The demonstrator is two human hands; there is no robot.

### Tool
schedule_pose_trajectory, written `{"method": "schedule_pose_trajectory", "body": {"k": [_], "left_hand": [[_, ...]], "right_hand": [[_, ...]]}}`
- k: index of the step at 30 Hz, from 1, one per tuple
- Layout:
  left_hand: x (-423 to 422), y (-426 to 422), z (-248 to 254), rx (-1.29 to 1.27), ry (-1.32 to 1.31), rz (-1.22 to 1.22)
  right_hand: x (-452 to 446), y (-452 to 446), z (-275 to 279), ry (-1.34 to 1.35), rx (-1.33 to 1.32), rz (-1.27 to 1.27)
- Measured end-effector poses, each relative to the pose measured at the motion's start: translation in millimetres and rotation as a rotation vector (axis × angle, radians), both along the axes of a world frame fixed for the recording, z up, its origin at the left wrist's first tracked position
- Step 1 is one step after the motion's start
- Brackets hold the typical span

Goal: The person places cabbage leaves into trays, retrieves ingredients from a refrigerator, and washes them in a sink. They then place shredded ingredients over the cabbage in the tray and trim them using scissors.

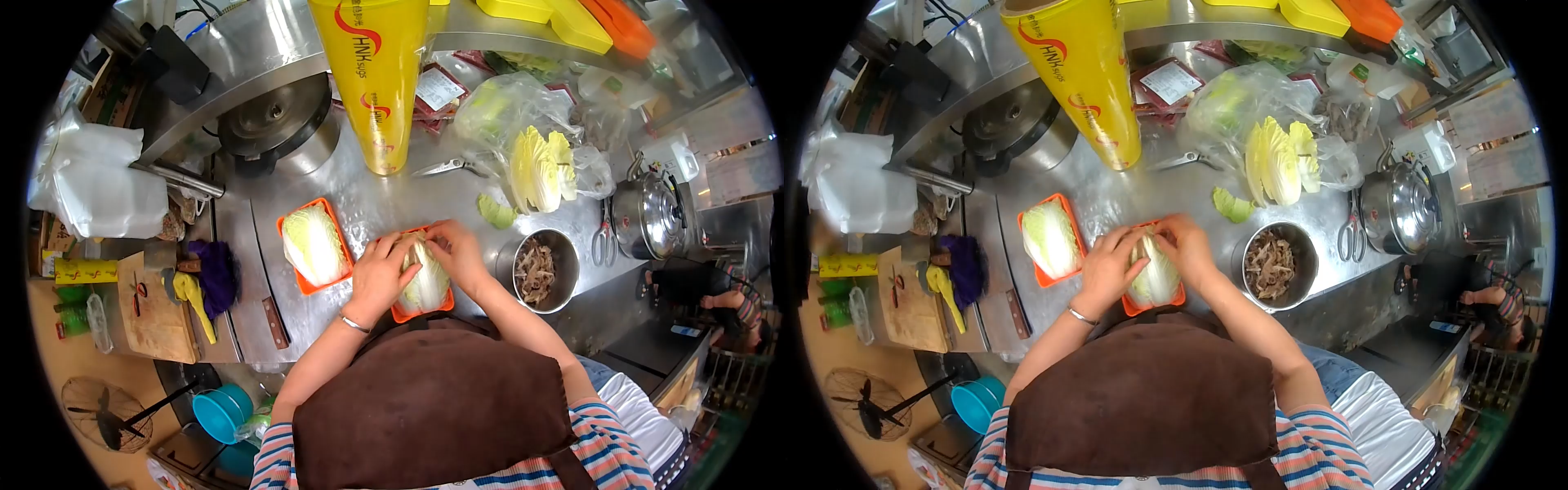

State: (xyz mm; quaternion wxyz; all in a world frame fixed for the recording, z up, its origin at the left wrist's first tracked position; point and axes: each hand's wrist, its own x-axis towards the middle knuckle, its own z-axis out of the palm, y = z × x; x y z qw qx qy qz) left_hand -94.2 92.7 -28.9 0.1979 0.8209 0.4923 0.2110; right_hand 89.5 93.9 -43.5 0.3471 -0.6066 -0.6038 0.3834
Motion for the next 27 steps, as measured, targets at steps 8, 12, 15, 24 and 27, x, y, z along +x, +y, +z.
{"method": "schedule_pose_trajectory", "body": {"k": [8, 12, 15, 24, 27], "left_hand": [[-6.6, 8.5, 10.1, -0.133, -0.020, -0.076], [-6.3, 8.7, 19.3, -0.270, 0.073, -0.095], [-5.7, 5.2, 18.7, -0.307, 0.101, -0.098], [1.5, 2.8, -13.2, 0.056, 0.017, -0.003], [-2.1, 4.0, -8.6, 0.008, -0.045, 0.000]], "right_hand": [[6.9, 4.2, 5.6, -0.107, 0.075, 0.196], [16.7, 10.8, 20.4, -0.102, -0.054, 0.356], [9.9, 7.2, 23.6, -0.096, -0.123, 0.340], [-8.3, -7.9, -10.1, -0.157, 0.177, 0.082], [-4.7, -5.3, -10.5, -0.007, 0.056, 0.038]]}}
